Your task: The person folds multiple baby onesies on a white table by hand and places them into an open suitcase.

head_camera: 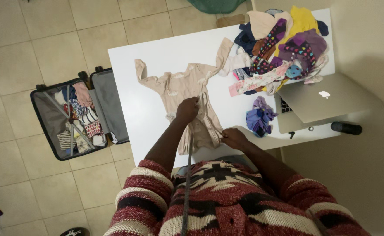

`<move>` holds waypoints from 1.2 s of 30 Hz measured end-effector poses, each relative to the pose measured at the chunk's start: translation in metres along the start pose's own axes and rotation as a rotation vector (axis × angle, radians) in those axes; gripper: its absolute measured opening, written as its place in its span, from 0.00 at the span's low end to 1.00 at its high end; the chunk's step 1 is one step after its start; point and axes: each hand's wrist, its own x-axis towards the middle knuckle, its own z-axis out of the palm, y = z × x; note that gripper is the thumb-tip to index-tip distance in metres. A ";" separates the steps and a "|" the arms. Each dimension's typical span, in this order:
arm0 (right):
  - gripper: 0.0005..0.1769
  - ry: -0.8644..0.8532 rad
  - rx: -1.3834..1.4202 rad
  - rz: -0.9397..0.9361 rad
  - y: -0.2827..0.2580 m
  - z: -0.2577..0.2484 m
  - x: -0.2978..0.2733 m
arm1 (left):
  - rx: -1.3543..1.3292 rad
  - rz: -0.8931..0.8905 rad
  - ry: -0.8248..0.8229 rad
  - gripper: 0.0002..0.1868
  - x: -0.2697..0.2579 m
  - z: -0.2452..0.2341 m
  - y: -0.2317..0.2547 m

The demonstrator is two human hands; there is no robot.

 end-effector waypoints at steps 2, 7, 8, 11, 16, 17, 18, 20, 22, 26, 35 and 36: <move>0.18 0.003 0.007 -0.010 -0.008 -0.006 -0.004 | -0.104 0.112 0.037 0.14 0.000 -0.002 0.003; 0.15 -0.098 -0.090 0.040 -0.014 -0.016 -0.002 | -0.111 0.170 0.046 0.13 -0.005 -0.011 0.011; 0.16 -0.104 -0.134 0.051 -0.014 -0.015 0.001 | -0.059 0.102 0.003 0.09 -0.005 -0.015 0.015; 0.15 -0.061 -0.109 -0.005 -0.005 -0.025 0.021 | 0.048 0.063 0.061 0.20 -0.008 -0.032 0.019; 0.15 0.339 -0.079 -0.064 -0.013 -0.090 0.081 | 0.199 0.068 0.217 0.33 0.003 -0.071 -0.013; 0.14 0.458 -0.172 -0.124 -0.020 -0.110 0.095 | 0.347 0.011 0.232 0.36 0.004 -0.079 -0.020; 0.12 0.578 -0.264 -0.184 -0.028 -0.130 0.108 | 0.348 0.005 0.235 0.36 0.002 -0.088 -0.028; 0.18 0.739 -0.319 -0.353 -0.040 -0.170 0.130 | 0.381 -0.145 0.058 0.41 -0.002 -0.106 -0.038; 0.21 0.738 -0.393 -0.353 -0.050 -0.200 0.149 | 0.417 -0.190 0.021 0.40 -0.008 -0.116 -0.037; 0.31 0.747 -0.611 -0.336 -0.047 -0.239 0.193 | 0.380 -0.313 -0.076 0.41 -0.014 -0.127 -0.025; 0.21 0.552 -0.438 0.060 -0.032 -0.250 0.251 | 0.517 -0.055 -0.034 0.42 0.002 -0.102 -0.006; 0.20 0.541 -0.411 0.095 -0.031 -0.249 0.252 | 0.517 -0.057 -0.037 0.42 0.004 -0.098 -0.003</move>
